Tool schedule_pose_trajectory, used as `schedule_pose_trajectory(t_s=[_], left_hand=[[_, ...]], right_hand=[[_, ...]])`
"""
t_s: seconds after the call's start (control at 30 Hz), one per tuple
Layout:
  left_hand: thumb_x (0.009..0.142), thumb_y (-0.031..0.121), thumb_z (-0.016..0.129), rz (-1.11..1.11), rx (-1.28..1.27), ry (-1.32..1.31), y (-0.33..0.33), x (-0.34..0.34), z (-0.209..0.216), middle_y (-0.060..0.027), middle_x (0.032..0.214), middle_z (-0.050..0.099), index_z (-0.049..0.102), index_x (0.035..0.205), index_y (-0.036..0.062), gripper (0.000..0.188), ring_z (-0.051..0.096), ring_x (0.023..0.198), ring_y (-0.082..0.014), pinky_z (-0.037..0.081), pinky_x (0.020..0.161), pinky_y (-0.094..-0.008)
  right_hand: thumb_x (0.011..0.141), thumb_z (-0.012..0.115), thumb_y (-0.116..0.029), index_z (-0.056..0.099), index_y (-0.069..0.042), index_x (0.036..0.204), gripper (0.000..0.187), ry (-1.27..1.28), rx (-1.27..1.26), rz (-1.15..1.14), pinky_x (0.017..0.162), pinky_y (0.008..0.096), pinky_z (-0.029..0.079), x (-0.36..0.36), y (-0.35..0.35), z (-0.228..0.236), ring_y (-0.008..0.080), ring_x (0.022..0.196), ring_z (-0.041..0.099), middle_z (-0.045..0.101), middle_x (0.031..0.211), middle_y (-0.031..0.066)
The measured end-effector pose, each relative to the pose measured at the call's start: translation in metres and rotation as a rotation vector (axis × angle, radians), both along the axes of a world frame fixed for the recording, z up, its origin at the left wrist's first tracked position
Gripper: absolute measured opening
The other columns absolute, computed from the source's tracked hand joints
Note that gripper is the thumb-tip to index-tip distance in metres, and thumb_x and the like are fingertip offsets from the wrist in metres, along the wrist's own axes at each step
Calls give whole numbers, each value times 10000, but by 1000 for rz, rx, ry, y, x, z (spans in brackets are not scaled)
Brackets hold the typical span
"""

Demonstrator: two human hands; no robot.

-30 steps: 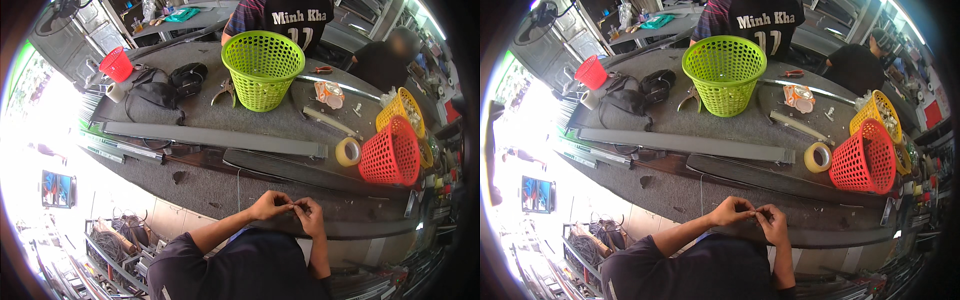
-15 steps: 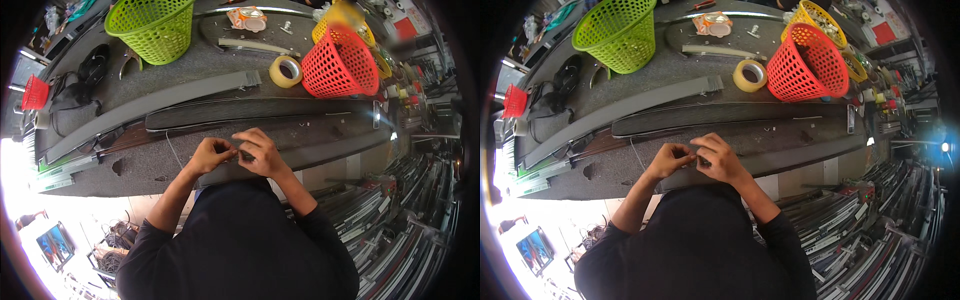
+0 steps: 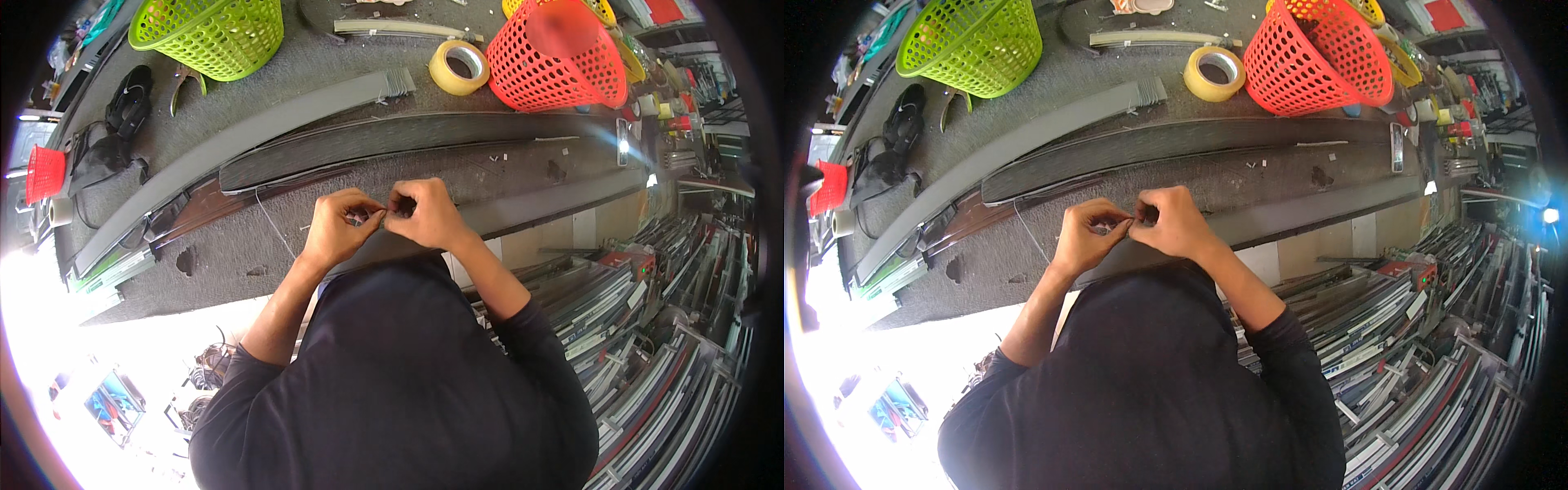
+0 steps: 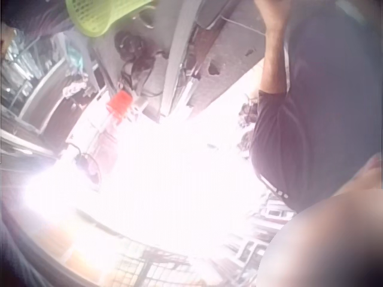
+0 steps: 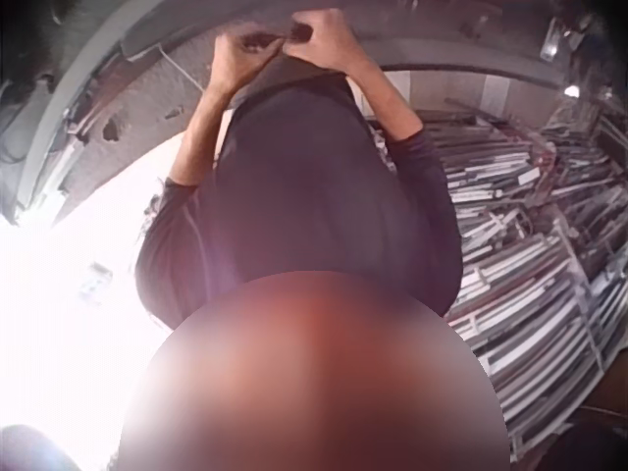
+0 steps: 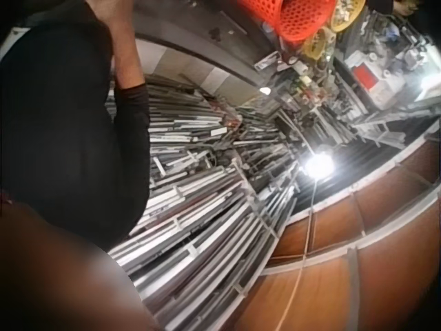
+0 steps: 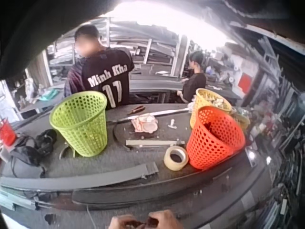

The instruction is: The person assembles small metal components onto a long metal profile at a workbench. They repeatedly pick up small parts, align them with the profile, and press them into place by hand. The person also moves a smartphone aside and repositions the profile during the process.

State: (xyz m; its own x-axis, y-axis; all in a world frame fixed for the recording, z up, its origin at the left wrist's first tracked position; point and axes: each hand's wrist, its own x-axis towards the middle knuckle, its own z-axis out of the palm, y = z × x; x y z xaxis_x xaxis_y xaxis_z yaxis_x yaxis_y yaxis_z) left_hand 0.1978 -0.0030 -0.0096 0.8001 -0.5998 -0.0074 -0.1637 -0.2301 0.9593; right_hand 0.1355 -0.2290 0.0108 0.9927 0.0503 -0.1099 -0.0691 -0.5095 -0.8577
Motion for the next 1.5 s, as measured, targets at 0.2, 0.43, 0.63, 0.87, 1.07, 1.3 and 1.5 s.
schedule_pose_trajectory(t_s=[0.2,0.43,0.63,0.87,1.07,1.3,1.5], left_hand=[[923,34,874,-184,30,-129,7,3,9,-132,988,804,828,1044,-29,144,820,829,-240,656,773,-364],[1058,111,828,-77,60,476,17,10,-10,-43,956,805,810,1114,-19,143,687,765,-64,563,710,-262],[1101,126,828,-93,-191,597,21,8,-18,-26,973,801,804,1135,-28,159,707,813,-76,571,736,-266],[1109,133,826,-106,-127,588,20,10,-13,-21,969,795,799,1138,-19,157,709,846,-79,572,766,-270],[1092,147,854,-108,-78,534,18,7,-14,-9,975,807,830,1123,-11,163,698,828,-54,566,744,-252],[1049,85,859,-31,-13,204,12,4,-10,-68,996,839,837,1127,-3,120,762,837,-125,602,752,-294],[1009,43,862,91,-14,-108,-2,-9,-3,-109,1020,831,847,1109,1,110,799,873,-203,630,762,-328]], right_hand=[[854,859,-218,797,14,922,249,256,168,60,768,406,593,7,-9,-12,202,772,716,782,818,117],[933,913,-68,794,-24,1025,156,-91,219,7,727,331,558,-7,0,-7,154,805,681,756,973,48],[901,926,40,801,-30,1035,196,-380,42,23,711,354,587,-14,10,-4,230,808,728,747,983,80],[903,893,8,792,-15,1037,169,-342,-60,62,736,406,624,-16,10,7,293,843,779,761,996,110],[837,888,-12,756,-42,989,204,-370,-212,71,700,434,616,-13,13,7,324,776,753,727,953,95],[785,875,-51,705,-57,881,195,-284,-245,21,660,441,582,-16,10,11,330,739,723,699,882,98],[845,883,-68,736,-26,903,164,-223,-10,-65,624,391,522,-27,26,12,224,658,641,686,843,96]])
